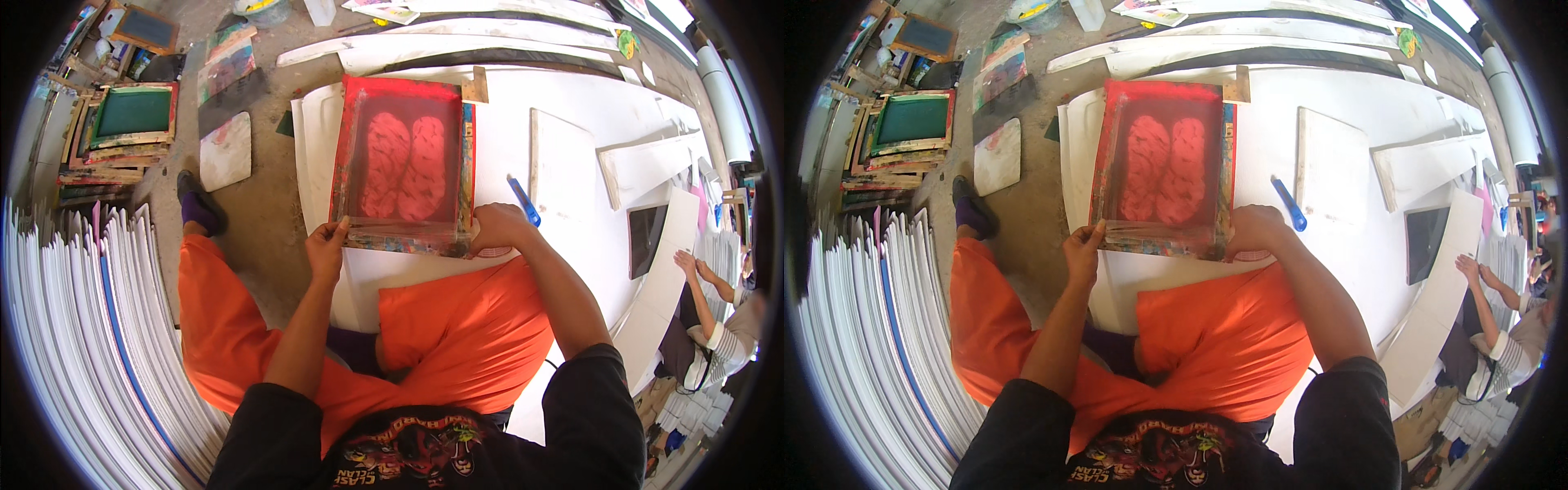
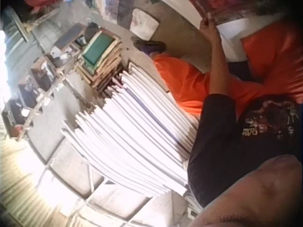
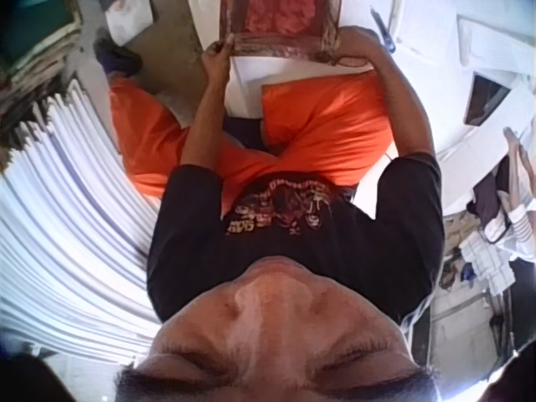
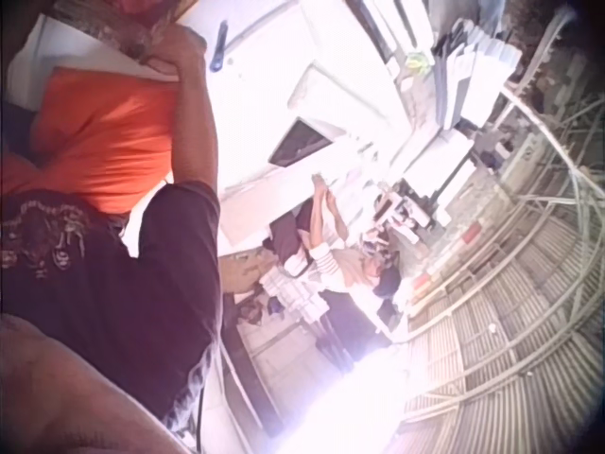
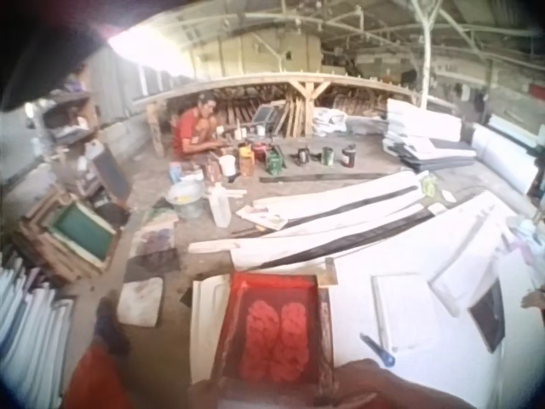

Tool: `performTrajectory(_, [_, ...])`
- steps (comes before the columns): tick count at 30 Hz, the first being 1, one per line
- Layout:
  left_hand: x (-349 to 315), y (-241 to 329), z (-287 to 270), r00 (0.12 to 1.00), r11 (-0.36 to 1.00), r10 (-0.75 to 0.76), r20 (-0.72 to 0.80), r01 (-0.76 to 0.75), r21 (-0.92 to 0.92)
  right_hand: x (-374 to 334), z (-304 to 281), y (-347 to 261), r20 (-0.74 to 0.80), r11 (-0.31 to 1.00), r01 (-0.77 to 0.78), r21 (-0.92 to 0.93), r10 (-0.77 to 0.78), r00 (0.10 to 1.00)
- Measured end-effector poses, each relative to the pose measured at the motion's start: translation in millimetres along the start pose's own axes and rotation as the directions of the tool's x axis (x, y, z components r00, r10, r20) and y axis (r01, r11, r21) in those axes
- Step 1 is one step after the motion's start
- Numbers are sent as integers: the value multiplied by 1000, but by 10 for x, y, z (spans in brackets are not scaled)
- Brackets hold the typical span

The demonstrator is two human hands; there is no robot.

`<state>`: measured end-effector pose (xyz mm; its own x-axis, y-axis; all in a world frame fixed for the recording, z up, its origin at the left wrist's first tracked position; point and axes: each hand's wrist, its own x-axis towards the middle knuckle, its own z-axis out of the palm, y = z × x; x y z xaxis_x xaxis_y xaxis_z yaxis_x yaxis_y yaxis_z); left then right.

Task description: The person sits on the floor and secures a pink brain-shaped stencil onto a red screen printing frame using masking tape. They repeatedly apply tape to the edges, smooth the stencil, and adjust the frame's position on the work surface.

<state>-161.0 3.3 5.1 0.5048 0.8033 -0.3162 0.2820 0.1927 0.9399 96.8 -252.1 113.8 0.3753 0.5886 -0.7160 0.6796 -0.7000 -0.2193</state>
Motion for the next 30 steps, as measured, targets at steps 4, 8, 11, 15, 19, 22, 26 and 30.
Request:
performTrajectory(4, [246, -16, -9, 1000, 1000, 15, -7, -15, 2, 269, 6, 104, -147, 997, 24, 74, -13, 989])
performTrajectory(8, [386, 158, 44, 1000, 1000, 15, -14, -14, 25, 268, -213, -35, -195, 1000, 3, 17, 0, 981])
performTrajectory(11, [449, 113, 4, 1000, 999, 19, -11, -19, 30, 169, -237, -124, -184, 998, -1, -58, -10, 983])
performTrajectory(15, [384, 118, -18, 997, 992, 80, 10, -81, 93, 12, 35, 112, -359, 988, 139, -61, -151, 921])
performTrajectory(19, [345, 91, -4, 995, 982, 97, 25, -99, 160, -12, 127, 91, -196, 984, 100, -147, -128, 972])
performTrajectory(22, [379, 78, -15, 996, 987, 89, 17, -91, 135, 32, 111, -21, -189, 979, 19, -203, -58, 980])
performTrajectory(26, [359, 116, -30, 985, 948, 172, -24, -159, 276, 206, 158, -101, -185, 967, -10, -254, -39, 982])
performTrajectory(30, [343, 74, -88, 975, 926, 213, -59, -182, 330, 244, 77, -272, -133, 954, -42, -296, 2, 991])
